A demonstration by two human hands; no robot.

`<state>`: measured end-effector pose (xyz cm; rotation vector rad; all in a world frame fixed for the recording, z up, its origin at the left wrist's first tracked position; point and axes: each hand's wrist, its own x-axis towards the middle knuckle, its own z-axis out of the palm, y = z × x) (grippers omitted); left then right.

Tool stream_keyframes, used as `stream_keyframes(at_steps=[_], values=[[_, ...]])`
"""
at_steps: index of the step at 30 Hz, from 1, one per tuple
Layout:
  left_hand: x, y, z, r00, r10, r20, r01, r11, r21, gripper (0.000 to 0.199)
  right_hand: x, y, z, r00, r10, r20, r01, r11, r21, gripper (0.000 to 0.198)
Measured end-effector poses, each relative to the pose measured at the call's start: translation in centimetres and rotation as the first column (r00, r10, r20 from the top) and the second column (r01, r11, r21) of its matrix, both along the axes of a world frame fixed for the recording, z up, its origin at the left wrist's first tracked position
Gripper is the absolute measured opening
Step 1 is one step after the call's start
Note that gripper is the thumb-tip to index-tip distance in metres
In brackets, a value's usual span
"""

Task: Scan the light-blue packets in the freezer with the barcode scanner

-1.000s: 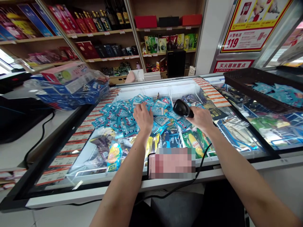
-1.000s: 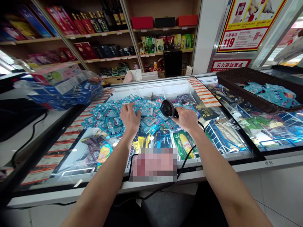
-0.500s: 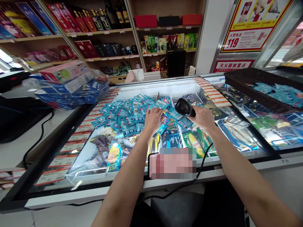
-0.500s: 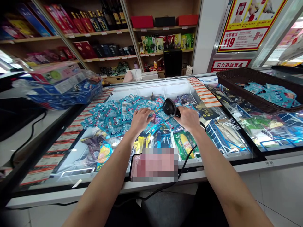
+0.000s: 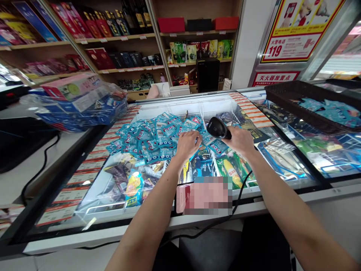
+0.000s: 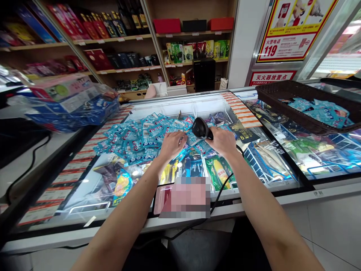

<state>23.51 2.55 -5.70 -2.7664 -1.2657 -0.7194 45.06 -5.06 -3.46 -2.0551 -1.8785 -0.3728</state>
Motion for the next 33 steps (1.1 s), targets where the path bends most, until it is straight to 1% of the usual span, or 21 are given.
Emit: stream_keyframes(at_steps=[3,7,12,14,16,18,21,23,30,33], values=[[0.0,0.2,-0.2,0.998,0.054,0.027,-0.054,0.999,0.000,0.036,-0.1,-0.1,0.1,1.000,0.009,-0.008,-0.009,1.000,-0.013,0.034],[-0.2,0.8,-1.0,0.997,0.062,0.036,-0.061,0.998,-0.023,0.045,-0.2,-0.1,0.1,1.000,0.005,0.001,-0.005,1.000,-0.023,0.035],[-0.4,1.7,-1.5,0.989,0.092,0.116,-0.090,0.996,-0.020,0.070,-0.2,-0.1,0.0,1.000,0.011,0.014,-0.011,1.000,-0.010,0.034],[-0.6,2.0,-1.6,0.980,0.118,0.158,-0.113,0.993,-0.042,0.076,-0.2,-0.1,-0.1,1.000,0.009,0.017,-0.009,1.000,-0.004,0.034],[-0.7,2.3,-1.6,0.965,0.132,0.228,-0.118,0.990,-0.071,0.074,-0.2,0.0,-0.2,1.000,0.008,0.022,-0.008,1.000,0.003,0.035],[-0.9,2.4,-1.6,0.938,0.113,0.328,-0.092,0.993,-0.080,0.066,-0.2,0.0,-0.4,0.999,0.018,0.030,-0.018,1.000,0.011,0.035],[-1.2,2.6,-1.5,0.878,0.050,0.475,-0.028,0.998,-0.054,0.050,-0.1,0.0,-0.5,0.998,0.037,0.045,-0.038,0.999,0.019,0.035],[-1.3,2.6,-1.5,0.836,0.046,0.547,-0.011,0.998,-0.067,0.044,-0.1,0.0,-0.5,0.998,0.048,0.046,-0.049,0.999,0.019,0.034],[-1.5,2.6,-1.3,0.711,0.178,0.681,-0.066,0.980,-0.187,0.040,-0.1,0.1,-0.6,0.995,0.093,0.042,-0.094,0.995,0.023,0.032],[-1.5,2.6,-1.2,0.697,0.191,0.691,-0.071,0.978,-0.198,0.036,-0.2,0.1,-0.8,0.990,0.131,0.042,-0.132,0.991,0.015,0.033]])
